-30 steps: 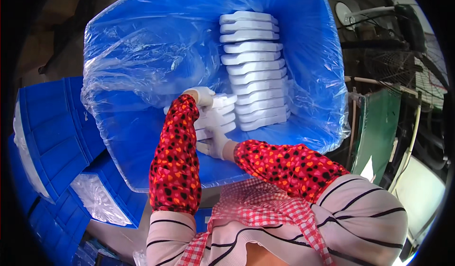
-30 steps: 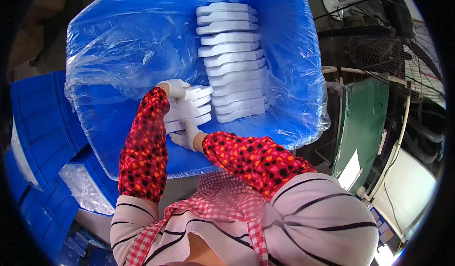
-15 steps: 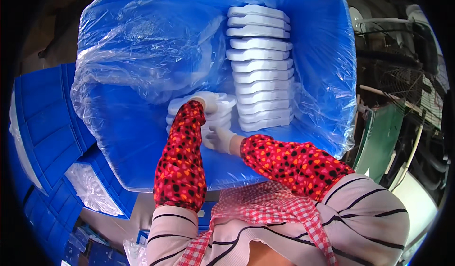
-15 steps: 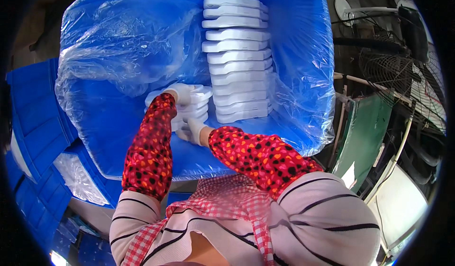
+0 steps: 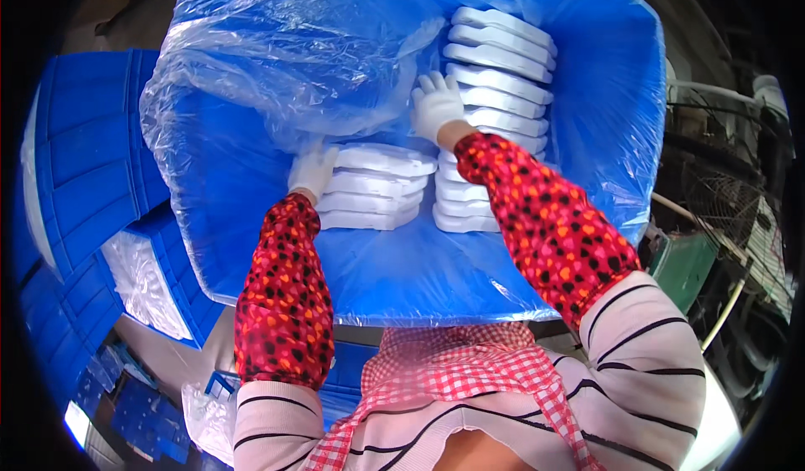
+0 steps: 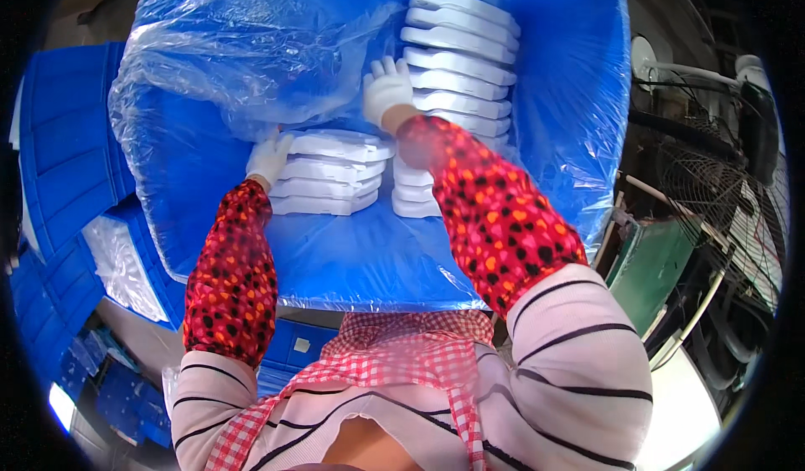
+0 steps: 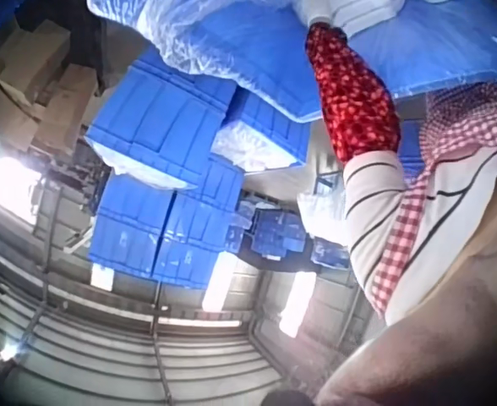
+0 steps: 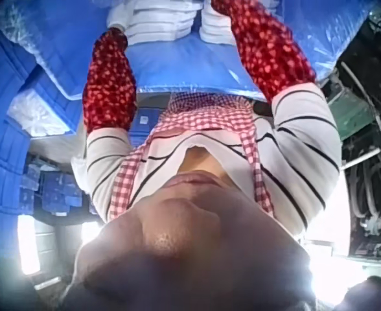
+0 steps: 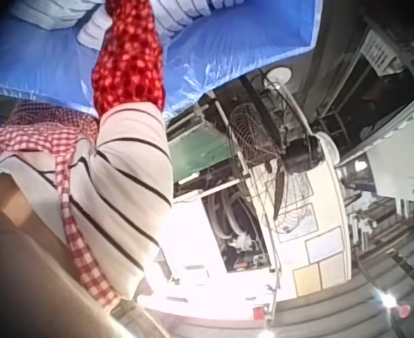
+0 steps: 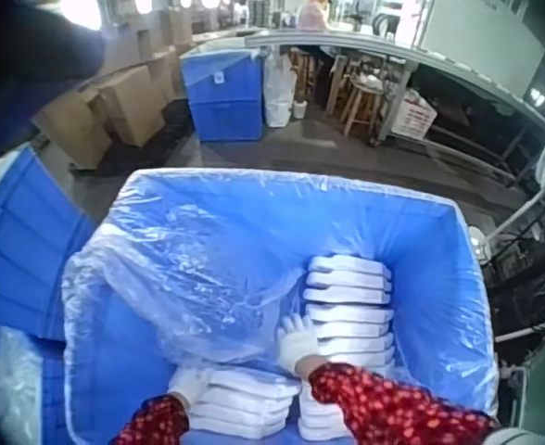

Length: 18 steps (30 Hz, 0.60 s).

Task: Wiping down white plastic components with a cloth and stacking them into a bin.

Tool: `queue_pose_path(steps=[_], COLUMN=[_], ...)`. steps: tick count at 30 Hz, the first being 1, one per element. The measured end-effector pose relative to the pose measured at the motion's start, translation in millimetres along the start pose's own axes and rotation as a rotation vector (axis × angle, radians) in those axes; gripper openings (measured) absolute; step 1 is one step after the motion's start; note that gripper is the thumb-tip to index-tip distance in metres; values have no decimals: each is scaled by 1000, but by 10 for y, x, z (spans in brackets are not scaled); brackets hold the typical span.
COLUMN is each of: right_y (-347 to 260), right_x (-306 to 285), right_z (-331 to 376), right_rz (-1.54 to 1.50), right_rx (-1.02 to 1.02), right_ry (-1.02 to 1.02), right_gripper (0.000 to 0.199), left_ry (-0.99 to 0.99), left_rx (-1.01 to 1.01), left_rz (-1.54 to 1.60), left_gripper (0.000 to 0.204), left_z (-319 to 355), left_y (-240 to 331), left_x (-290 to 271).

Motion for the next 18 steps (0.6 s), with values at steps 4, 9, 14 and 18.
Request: queue_pose_path(steps=[4, 9, 14, 18], right_y=[305, 268, 389, -129], right_x=[443, 409, 498, 263], right_z=[92, 186, 278, 775], right_rz=[448, 217, 202, -184], right_rx=[-64, 36, 39, -156], right_ry=[-115, -296, -72, -33], right_gripper=[47, 50, 44, 26], left_ry=[-192, -251, -40, -101], left_rx=[-298, -162, -119, 175], left_rz=[77, 108, 339, 54], left_gripper=[73, 84, 83, 83], left_z=[241, 319, 163, 180], left_y=[88, -401, -148, -432], left_x=[194, 447, 536, 768])
Point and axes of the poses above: each hand's wrist, its own z-axis away from the middle knuckle, its own x-axis out of the palm, y = z × x, the point moved 8 cm from there along -z, towards the middle knuckle, and after that the axes turned 13 degrees about x, right-handed, at the moved point
